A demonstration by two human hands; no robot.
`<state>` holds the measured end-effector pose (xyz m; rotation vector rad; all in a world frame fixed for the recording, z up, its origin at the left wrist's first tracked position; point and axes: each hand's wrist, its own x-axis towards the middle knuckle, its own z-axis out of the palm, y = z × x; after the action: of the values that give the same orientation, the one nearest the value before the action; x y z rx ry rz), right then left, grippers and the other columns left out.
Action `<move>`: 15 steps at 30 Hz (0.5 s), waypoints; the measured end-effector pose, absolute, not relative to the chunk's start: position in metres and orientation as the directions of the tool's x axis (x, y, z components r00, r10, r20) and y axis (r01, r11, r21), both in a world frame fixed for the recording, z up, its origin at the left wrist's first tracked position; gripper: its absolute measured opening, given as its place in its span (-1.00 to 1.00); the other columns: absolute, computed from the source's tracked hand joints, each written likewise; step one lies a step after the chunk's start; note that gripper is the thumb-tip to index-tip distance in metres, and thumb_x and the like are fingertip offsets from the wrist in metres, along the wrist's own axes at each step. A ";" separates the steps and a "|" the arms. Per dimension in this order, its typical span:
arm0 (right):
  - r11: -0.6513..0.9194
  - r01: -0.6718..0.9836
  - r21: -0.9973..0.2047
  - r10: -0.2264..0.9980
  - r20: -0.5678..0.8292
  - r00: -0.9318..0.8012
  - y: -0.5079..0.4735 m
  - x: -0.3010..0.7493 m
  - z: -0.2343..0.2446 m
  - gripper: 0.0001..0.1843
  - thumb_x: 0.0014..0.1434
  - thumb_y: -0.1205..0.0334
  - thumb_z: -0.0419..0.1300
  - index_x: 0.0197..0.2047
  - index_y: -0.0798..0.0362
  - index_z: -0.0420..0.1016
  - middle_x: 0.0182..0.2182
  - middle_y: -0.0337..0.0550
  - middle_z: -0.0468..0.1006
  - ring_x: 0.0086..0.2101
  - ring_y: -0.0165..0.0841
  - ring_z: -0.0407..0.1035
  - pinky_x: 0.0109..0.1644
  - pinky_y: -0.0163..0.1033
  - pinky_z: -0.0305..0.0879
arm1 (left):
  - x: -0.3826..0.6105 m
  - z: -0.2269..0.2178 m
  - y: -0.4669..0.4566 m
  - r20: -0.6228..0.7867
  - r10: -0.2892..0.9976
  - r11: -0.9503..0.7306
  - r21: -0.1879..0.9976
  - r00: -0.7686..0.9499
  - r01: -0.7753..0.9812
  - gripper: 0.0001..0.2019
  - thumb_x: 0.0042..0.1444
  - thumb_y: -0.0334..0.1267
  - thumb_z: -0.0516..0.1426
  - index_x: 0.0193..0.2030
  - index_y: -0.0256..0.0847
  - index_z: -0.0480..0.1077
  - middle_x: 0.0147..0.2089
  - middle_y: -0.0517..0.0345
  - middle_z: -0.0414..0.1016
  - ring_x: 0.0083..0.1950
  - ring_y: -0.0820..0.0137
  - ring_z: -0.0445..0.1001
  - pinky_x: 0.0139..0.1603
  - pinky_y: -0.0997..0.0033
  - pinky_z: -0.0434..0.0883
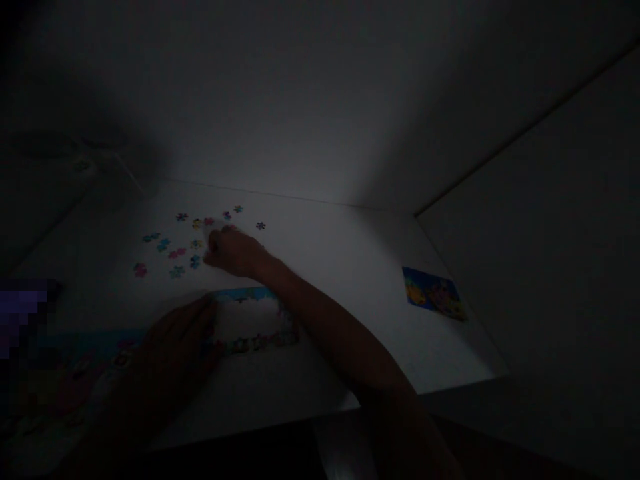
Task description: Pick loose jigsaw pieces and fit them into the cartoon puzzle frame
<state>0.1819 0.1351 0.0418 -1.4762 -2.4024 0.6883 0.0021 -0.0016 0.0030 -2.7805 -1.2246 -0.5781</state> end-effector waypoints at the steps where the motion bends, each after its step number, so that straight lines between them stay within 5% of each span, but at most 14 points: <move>1: 0.373 0.767 -0.523 0.888 -0.039 -0.458 0.134 0.183 0.041 -0.79 0.22 0.15 0.17 -0.20 0.13 0.39 -0.22 -0.04 0.43 -0.19 -0.30 0.29 -0.15 -0.25 0.19 | 0.002 0.003 -0.001 0.350 0.705 -0.685 0.108 0.617 0.721 -0.52 0.32 -0.08 -0.11 0.25 -0.35 0.19 0.26 -0.15 0.29 0.19 0.09 0.31 0.11 0.03 0.39; 10: 0.402 0.680 -0.613 0.877 0.045 -0.478 0.128 0.195 0.034 -0.81 0.20 0.14 0.19 -0.29 0.11 0.35 -0.31 -0.18 0.37 -0.30 -0.37 0.25 -0.25 -0.28 0.12 | 0.002 -0.002 0.001 0.342 0.719 -0.678 0.149 0.606 0.720 -0.47 0.32 -0.02 -0.12 0.29 -0.32 0.15 0.27 -0.15 0.27 0.21 0.08 0.30 0.15 0.02 0.34; 15: 0.444 0.668 -0.598 0.859 0.072 -0.507 0.127 0.198 0.030 -0.80 0.25 0.13 0.16 -0.25 0.12 0.38 -0.30 -0.15 0.42 -0.20 -0.35 0.29 -0.17 -0.28 0.15 | 0.001 -0.002 0.002 0.312 0.731 -0.668 0.147 0.607 0.729 -0.48 0.31 -0.03 -0.11 0.30 -0.29 0.12 0.27 -0.14 0.28 0.21 0.10 0.31 0.16 0.03 0.35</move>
<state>0.1976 0.1272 0.0304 -1.2965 -2.3350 0.7243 0.0008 0.0016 -0.0021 -2.8205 -1.2817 -0.5516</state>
